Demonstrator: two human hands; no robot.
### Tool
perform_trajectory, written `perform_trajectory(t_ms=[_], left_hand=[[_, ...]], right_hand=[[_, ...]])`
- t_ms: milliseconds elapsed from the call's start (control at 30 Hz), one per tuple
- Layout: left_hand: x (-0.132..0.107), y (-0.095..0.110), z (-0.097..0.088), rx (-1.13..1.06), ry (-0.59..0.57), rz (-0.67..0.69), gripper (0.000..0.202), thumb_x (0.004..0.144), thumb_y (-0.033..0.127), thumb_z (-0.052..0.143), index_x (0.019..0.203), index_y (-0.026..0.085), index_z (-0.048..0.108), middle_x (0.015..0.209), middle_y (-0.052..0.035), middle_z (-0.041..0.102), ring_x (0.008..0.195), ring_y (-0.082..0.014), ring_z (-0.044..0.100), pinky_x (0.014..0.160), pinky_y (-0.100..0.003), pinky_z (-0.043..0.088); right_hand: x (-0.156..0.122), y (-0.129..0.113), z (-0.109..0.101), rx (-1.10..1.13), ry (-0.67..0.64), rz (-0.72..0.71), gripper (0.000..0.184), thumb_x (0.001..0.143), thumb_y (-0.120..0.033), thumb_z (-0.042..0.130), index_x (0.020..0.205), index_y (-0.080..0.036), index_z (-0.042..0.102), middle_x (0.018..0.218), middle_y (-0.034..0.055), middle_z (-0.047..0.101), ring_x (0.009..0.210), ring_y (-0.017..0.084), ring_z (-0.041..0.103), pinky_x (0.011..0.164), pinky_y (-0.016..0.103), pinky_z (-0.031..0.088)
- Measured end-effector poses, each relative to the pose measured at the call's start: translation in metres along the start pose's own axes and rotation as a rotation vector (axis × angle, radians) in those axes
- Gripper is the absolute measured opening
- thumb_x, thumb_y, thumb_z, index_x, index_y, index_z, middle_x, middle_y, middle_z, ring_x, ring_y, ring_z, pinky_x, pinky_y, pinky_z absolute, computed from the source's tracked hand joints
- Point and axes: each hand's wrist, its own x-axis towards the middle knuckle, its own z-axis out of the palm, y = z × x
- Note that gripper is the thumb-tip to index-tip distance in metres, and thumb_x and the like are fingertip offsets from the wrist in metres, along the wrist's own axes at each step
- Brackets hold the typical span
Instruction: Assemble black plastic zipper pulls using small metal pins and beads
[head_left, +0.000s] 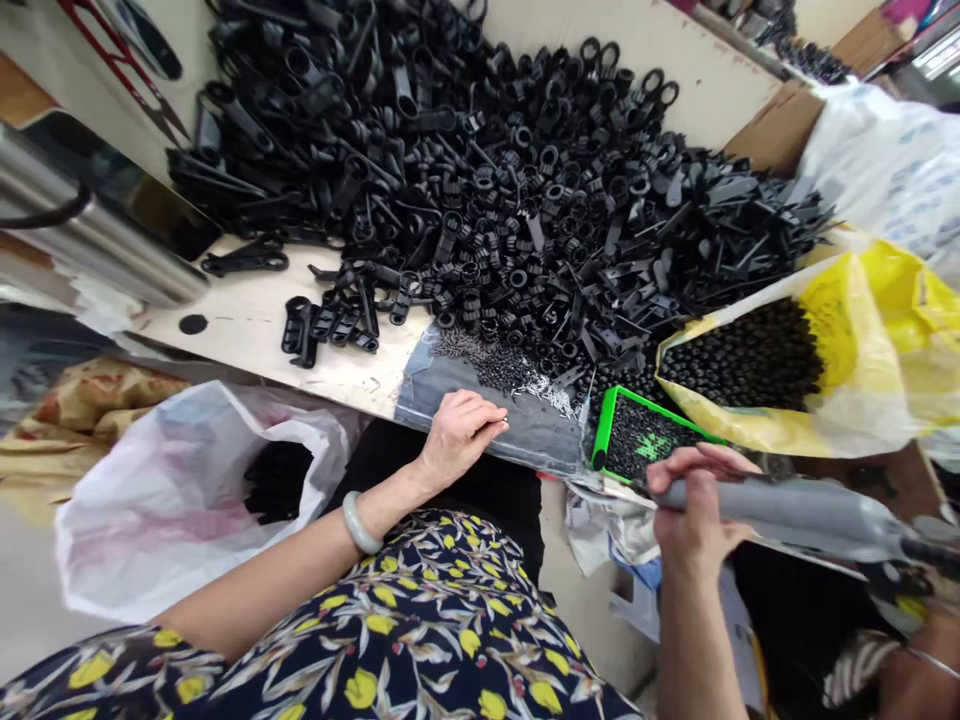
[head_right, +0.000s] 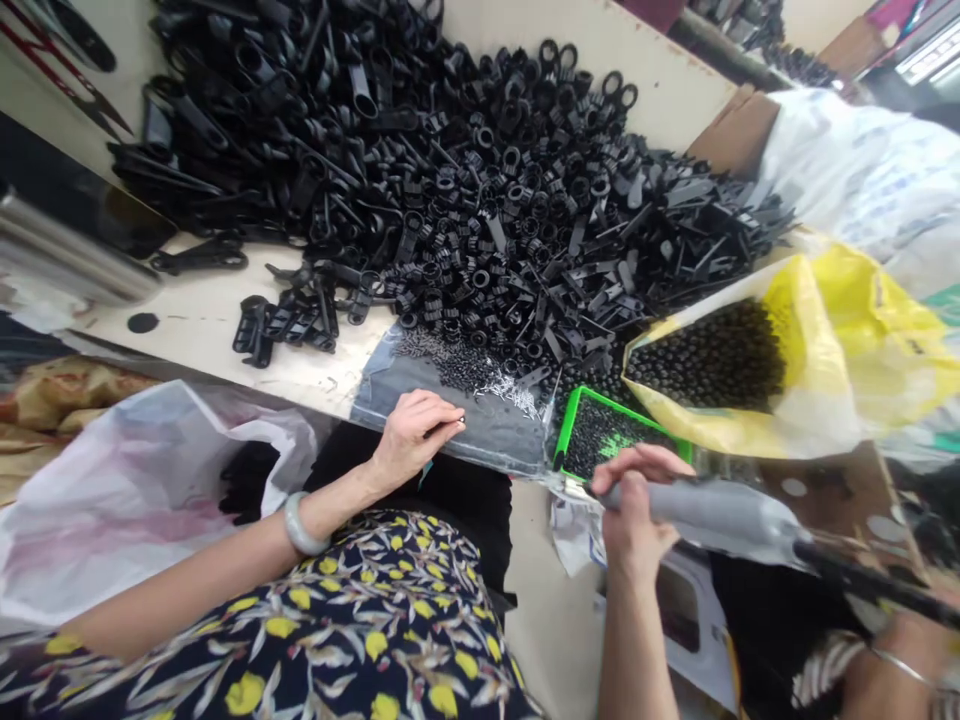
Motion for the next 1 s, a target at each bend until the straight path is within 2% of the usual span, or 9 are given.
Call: perform_trajectory(t_ms=[33,133,200,267,333,567,900,1000], left_hand=[[0.000,0.000,0.000,0.006,-0.003,0.006,0.009,0.099,0.029,0.070,0.098,0.021,0.075,0.093,-0.0020,0.080,0.088,-0.0190,0.066,0.084,-0.037,0.046],[-0.001,-0.001,0.001,0.035,-0.026,0.013,0.012,0.101,0.031,0.067,0.100,0.022,0.076,0.093,-0.0021,0.081,0.089,-0.0187,0.067,0.084,-0.037,0.045],[-0.001,-0.002,0.002,0.057,-0.042,0.009,0.014,0.103,0.032,0.066,0.102,0.022,0.076,0.095,-0.0024,0.081,0.090,-0.0190,0.068,0.085,-0.038,0.044],[-0.001,-0.003,0.002,0.066,-0.051,0.001,0.015,0.103,0.032,0.065,0.102,0.022,0.076,0.095,-0.0027,0.081,0.091,-0.0195,0.068,0.085,-0.038,0.044],[-0.001,-0.002,0.002,0.062,-0.054,-0.010,0.015,0.103,0.032,0.065,0.101,0.022,0.076,0.095,-0.0027,0.081,0.091,-0.0199,0.067,0.084,-0.039,0.044],[0.002,0.005,0.001,0.057,-0.050,-0.036,0.014,0.102,0.031,0.065,0.097,0.022,0.075,0.094,-0.0023,0.081,0.088,-0.0200,0.065,0.081,-0.040,0.043],[0.001,0.004,0.001,0.064,-0.056,-0.044,0.014,0.103,0.031,0.064,0.097,0.022,0.074,0.094,-0.0023,0.081,0.088,-0.0206,0.065,0.080,-0.040,0.042],[0.001,0.004,0.001,0.043,-0.070,-0.062,0.017,0.103,0.033,0.064,0.096,0.022,0.073,0.095,-0.0026,0.081,0.088,-0.0206,0.065,0.082,-0.040,0.042]], right_hand=[[0.003,-0.002,0.020,0.056,-0.038,0.002,0.023,0.089,-0.040,0.071,0.103,-0.024,0.061,0.075,-0.0048,0.059,0.048,0.010,0.053,0.051,0.028,0.048],[0.000,-0.005,0.079,0.205,-0.125,-0.048,0.022,0.094,-0.045,0.062,0.099,-0.025,0.056,0.073,-0.0059,0.054,0.044,0.009,0.048,0.045,0.025,0.042],[-0.004,-0.004,0.111,0.288,-0.167,-0.093,0.019,0.096,-0.044,0.059,0.097,-0.027,0.051,0.072,-0.0065,0.052,0.041,0.009,0.045,0.042,0.024,0.039],[-0.006,-0.001,0.133,0.331,-0.203,-0.116,0.017,0.096,-0.041,0.057,0.097,-0.028,0.047,0.072,-0.0068,0.053,0.040,0.009,0.043,0.040,0.024,0.038],[-0.007,0.002,0.145,0.319,-0.230,-0.114,0.019,0.097,-0.042,0.055,0.097,-0.029,0.042,0.073,-0.0073,0.053,0.039,0.009,0.043,0.041,0.025,0.039],[-0.006,0.010,0.152,0.219,-0.282,-0.102,0.029,0.099,-0.053,0.050,0.096,-0.030,0.034,0.074,-0.0076,0.050,0.039,0.008,0.041,0.042,0.026,0.041],[-0.006,0.014,0.155,0.298,-0.310,-0.073,0.022,0.098,-0.043,0.053,0.096,-0.030,0.036,0.076,-0.0074,0.053,0.040,0.009,0.043,0.041,0.026,0.039],[-0.006,0.016,0.149,0.159,-0.431,-0.076,0.023,0.102,-0.046,0.046,0.095,-0.029,0.033,0.077,-0.0074,0.051,0.043,0.009,0.046,0.045,0.028,0.044]])
